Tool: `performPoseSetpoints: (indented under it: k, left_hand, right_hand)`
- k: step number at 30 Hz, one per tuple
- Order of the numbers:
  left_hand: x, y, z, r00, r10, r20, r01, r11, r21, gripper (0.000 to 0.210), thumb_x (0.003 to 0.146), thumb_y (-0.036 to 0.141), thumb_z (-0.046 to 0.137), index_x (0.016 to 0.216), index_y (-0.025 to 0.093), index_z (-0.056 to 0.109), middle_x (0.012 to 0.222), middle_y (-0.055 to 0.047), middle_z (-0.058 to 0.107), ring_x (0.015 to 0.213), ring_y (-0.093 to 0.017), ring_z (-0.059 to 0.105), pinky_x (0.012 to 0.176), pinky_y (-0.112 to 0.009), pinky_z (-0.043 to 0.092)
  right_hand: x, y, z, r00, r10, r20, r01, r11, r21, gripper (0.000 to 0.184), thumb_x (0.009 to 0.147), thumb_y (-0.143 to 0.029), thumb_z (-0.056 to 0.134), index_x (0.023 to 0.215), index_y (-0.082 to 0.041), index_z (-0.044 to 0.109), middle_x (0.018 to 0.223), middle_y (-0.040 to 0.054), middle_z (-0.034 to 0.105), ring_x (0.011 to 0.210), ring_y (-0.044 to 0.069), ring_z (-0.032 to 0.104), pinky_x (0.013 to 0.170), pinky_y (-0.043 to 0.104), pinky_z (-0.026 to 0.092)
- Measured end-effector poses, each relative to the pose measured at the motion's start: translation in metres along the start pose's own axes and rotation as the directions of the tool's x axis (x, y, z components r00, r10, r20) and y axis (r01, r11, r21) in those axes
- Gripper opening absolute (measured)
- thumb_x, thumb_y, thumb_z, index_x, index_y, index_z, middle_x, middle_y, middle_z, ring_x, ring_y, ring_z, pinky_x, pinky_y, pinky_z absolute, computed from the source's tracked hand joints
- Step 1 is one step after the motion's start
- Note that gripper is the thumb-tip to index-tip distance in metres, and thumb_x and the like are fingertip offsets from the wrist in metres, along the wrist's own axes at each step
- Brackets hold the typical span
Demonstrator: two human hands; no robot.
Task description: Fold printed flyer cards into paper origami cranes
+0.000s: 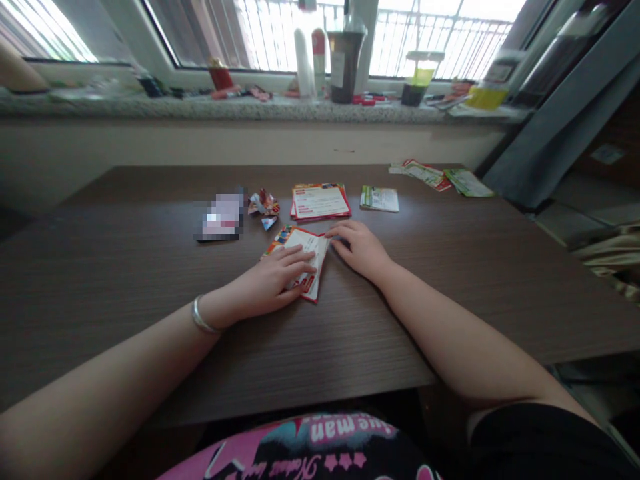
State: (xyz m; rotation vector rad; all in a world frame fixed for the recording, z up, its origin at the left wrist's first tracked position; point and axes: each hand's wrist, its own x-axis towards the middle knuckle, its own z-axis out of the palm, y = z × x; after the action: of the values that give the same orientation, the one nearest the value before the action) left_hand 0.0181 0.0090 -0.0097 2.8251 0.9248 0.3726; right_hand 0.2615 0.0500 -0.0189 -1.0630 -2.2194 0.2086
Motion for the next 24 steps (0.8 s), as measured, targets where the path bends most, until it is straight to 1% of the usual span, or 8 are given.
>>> performPoseSetpoints:
  k: [2,6,12,18,21,24]
  left_hand:
    - [-0.0013,-0.003,-0.0024,1.0,0.029,0.01,-0.029,0.999,-0.014,0.03,0.094,0.034,0.05,0.119,0.023,0.062,0.142,-0.007,0.051,0.135,-0.029,0.041,0.112,-0.049,0.034]
    - [-0.0014,-0.0065,-0.0015,0.999,0.032,0.003,-0.032,0.999,-0.042,0.029,0.093,0.036,0.053,0.118,0.024,0.063,0.143,-0.007,0.051,0.136,-0.028,0.04,0.112,-0.048,0.035]
    - [0.0007,-0.0057,-0.0016,1.0,0.018,-0.002,-0.018,0.997,-0.081,0.028,0.092,0.034,0.055,0.116,0.026,0.065,0.142,-0.005,0.052,0.135,-0.027,0.042,0.112,-0.048,0.035]
    - [0.0007,-0.0052,-0.0023,1.0,0.02,0.006,-0.02,0.997,-0.069,0.029,0.092,0.034,0.054,0.117,0.024,0.063,0.144,-0.006,0.05,0.137,-0.027,0.039,0.112,-0.049,0.034]
    - [0.0001,-0.0054,-0.0015,1.0,0.014,0.013,-0.013,0.997,-0.071,0.029,0.093,0.035,0.053,0.118,0.025,0.063,0.145,-0.006,0.049,0.137,-0.027,0.039,0.113,-0.05,0.033]
    - [-0.0006,-0.0051,-0.0016,1.0,0.02,0.013,-0.019,0.997,-0.07,0.029,0.093,0.035,0.053,0.119,0.024,0.063,0.144,-0.007,0.05,0.137,-0.027,0.039,0.113,-0.049,0.032]
  right_hand:
    - [-0.0005,0.0001,0.0002,1.0,-0.002,0.021,0.001,1.0,0.012,0.016,0.089,-0.025,0.057,0.1,-0.022,0.069,0.106,0.0067,0.07,0.105,0.022,0.061,0.096,0.043,0.046]
    - [-0.0008,-0.0012,0.0,0.997,0.049,0.054,-0.051,0.998,0.022,0.011,0.085,-0.031,0.065,0.092,-0.022,0.069,0.097,0.0052,0.071,0.094,0.021,0.063,0.088,0.04,0.048]
    - [0.0028,-0.002,0.0027,0.996,0.076,0.047,-0.078,0.996,0.052,0.01,0.082,-0.03,0.069,0.085,-0.021,0.067,0.092,0.0052,0.07,0.092,0.021,0.063,0.087,0.039,0.048]
    - [0.005,-0.0007,0.0053,0.993,0.115,0.035,-0.117,0.992,0.053,0.01,0.082,-0.028,0.068,0.088,-0.02,0.067,0.093,0.006,0.07,0.089,0.021,0.063,0.085,0.039,0.048]
    - [0.0051,-0.0009,0.0047,0.992,0.125,0.027,-0.126,0.99,0.062,0.006,0.082,-0.026,0.068,0.083,-0.02,0.067,0.089,0.0055,0.07,0.087,0.02,0.063,0.084,0.037,0.048]
    - [0.005,-0.0018,0.0041,0.991,0.136,0.003,-0.135,0.988,0.069,0.007,0.08,-0.025,0.07,0.079,-0.019,0.067,0.085,0.0049,0.069,0.084,0.019,0.062,0.081,0.036,0.048]
